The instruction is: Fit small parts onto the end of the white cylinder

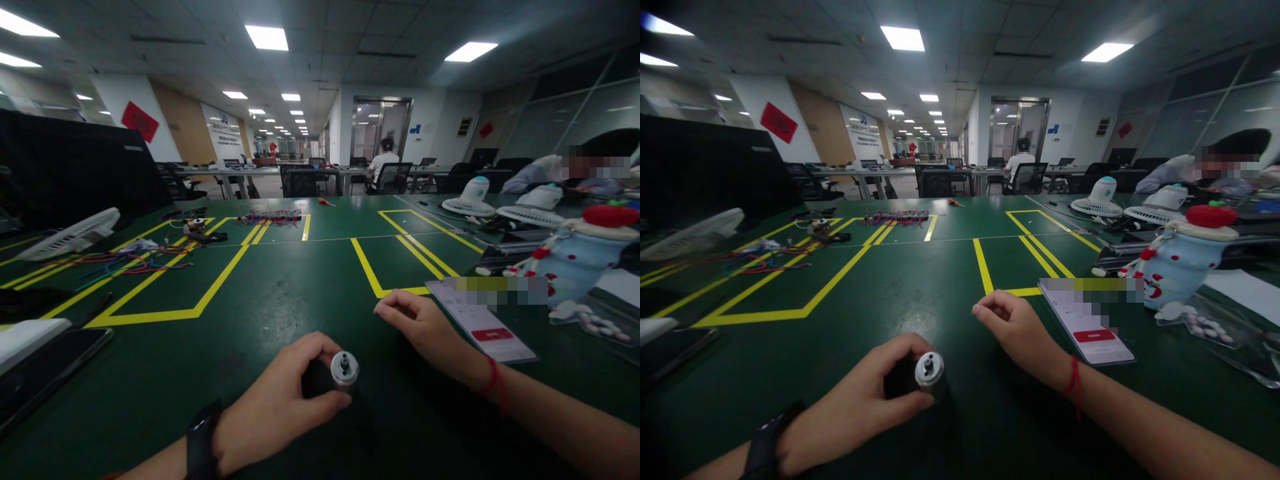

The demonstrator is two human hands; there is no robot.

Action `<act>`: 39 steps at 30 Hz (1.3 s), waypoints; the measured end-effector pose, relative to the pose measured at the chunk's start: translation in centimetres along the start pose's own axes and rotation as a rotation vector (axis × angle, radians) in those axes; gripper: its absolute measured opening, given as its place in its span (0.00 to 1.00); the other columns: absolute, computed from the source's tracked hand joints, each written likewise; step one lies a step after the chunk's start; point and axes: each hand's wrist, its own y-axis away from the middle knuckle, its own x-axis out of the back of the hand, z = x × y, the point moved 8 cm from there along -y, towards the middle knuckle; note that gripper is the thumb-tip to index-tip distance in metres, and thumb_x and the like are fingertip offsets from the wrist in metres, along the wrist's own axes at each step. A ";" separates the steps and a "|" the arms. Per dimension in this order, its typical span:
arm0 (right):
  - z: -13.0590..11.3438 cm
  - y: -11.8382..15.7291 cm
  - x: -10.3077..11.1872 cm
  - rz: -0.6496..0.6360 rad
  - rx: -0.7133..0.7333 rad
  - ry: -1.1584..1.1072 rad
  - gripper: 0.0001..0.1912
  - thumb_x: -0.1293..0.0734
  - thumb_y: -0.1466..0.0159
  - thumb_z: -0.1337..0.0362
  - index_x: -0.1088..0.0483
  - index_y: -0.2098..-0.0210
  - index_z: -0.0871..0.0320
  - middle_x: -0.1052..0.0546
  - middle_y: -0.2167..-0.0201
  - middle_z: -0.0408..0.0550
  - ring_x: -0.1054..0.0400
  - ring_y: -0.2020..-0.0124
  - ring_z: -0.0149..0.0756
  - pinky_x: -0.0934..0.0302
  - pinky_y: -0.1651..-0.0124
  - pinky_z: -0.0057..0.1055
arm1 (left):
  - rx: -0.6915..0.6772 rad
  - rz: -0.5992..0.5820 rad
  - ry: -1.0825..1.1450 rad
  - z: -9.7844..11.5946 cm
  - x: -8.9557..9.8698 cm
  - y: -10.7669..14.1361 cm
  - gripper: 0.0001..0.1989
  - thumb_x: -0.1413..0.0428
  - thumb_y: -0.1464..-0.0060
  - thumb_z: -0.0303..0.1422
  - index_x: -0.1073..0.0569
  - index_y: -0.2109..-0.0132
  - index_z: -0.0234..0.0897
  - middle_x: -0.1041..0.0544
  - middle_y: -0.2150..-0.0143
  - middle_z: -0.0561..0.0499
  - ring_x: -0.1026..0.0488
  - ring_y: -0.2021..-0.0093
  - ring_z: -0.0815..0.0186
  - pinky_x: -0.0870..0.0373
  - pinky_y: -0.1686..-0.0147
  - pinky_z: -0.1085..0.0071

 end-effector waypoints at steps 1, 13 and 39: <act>0.9 -0.2 0.1 -0.004 -0.039 0.001 0.12 0.37 0.35 0.58 0.29 0.64 0.60 0.26 0.68 0.46 0.32 0.65 0.35 0.39 0.62 0.31 | 0.004 0.001 0.007 0.0 0.0 0.0 0.12 0.40 0.47 0.27 0.30 0.56 0.41 0.25 0.59 0.54 0.29 0.59 0.62 0.34 0.59 0.69; 0.6 0.4 -2.3 -0.168 0.172 0.371 0.06 0.34 0.38 0.61 0.26 0.66 0.56 0.29 0.71 0.43 0.37 0.69 0.33 0.45 0.68 0.30 | 0.020 0.003 -0.001 -0.1 -0.1 0.1 0.11 0.40 0.47 0.28 0.30 0.56 0.41 0.25 0.59 0.54 0.29 0.59 0.62 0.34 0.59 0.68; -3.9 2.4 -3.2 -0.155 0.241 -0.026 0.07 0.33 0.37 0.61 0.25 0.65 0.57 0.29 0.68 0.44 0.35 0.68 0.30 0.41 0.65 0.28 | 0.009 -0.013 -0.045 -0.4 -0.3 0.0 0.10 0.41 0.45 0.28 0.30 0.56 0.41 0.26 0.59 0.54 0.30 0.58 0.62 0.34 0.58 0.68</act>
